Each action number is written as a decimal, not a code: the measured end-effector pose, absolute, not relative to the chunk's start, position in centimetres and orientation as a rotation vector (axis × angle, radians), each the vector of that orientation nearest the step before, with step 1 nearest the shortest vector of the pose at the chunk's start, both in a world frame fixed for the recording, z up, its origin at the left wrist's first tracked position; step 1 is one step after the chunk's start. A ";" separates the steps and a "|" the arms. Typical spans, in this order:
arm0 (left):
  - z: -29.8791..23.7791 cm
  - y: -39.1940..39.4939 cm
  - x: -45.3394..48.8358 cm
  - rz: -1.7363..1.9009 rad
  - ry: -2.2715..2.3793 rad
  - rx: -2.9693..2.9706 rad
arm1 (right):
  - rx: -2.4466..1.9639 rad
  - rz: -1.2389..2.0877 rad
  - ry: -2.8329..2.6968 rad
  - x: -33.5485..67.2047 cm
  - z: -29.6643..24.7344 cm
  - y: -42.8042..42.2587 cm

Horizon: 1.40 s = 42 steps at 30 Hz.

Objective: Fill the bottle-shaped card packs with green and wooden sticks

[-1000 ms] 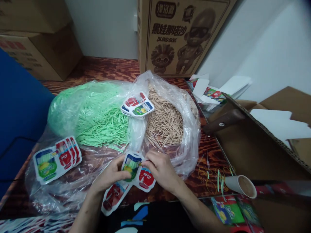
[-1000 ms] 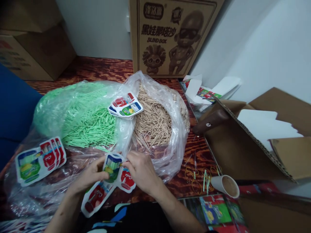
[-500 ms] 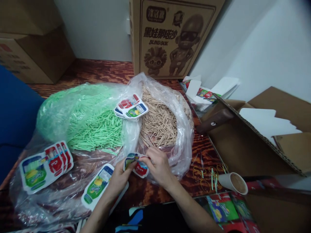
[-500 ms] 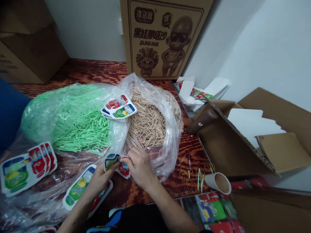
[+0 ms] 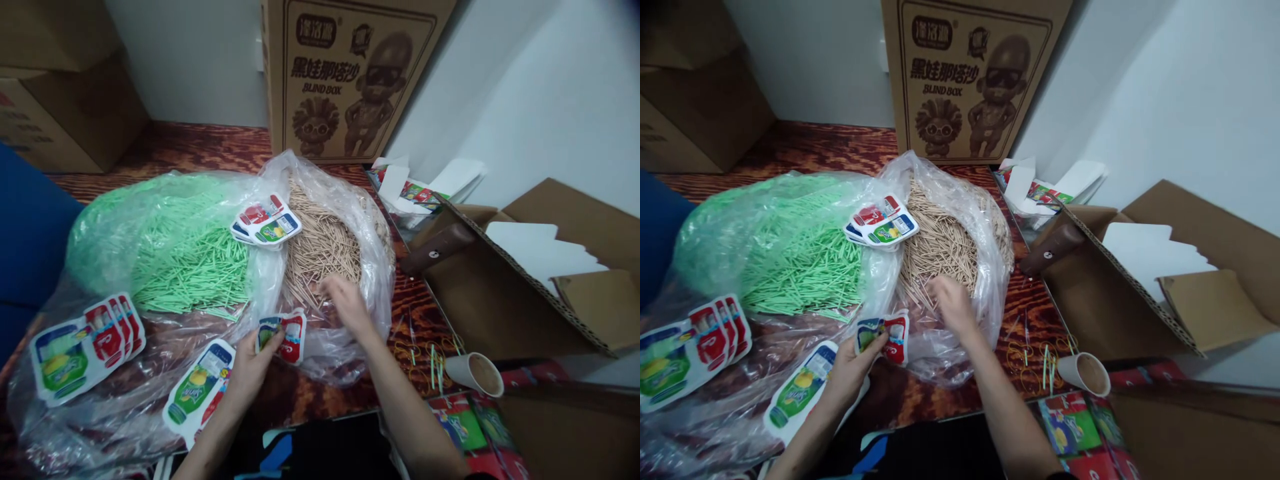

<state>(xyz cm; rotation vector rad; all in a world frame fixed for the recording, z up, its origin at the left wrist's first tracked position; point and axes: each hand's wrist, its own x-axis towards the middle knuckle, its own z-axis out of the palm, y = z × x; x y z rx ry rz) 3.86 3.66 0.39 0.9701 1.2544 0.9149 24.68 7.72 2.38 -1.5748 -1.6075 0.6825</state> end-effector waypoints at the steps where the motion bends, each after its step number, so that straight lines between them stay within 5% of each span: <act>1: 0.4 3.6 3.8 0.915 1.245 0.935 | -1.751 0.540 -1.570 26.1 2.3 8.9; 7: 0.3 3.6 3.3 0.950 1.220 0.864 | -2.519 0.105 -1.759 30.2 1.5 13.1; 25: -0.1 3.5 1.2 0.981 1.260 0.820 | -2.471 -0.096 -1.796 30.1 -0.4 12.4; 42: 0.5 3.6 2.0 0.682 1.126 1.180 | -1.566 1.048 -1.269 32.4 2.8 14.8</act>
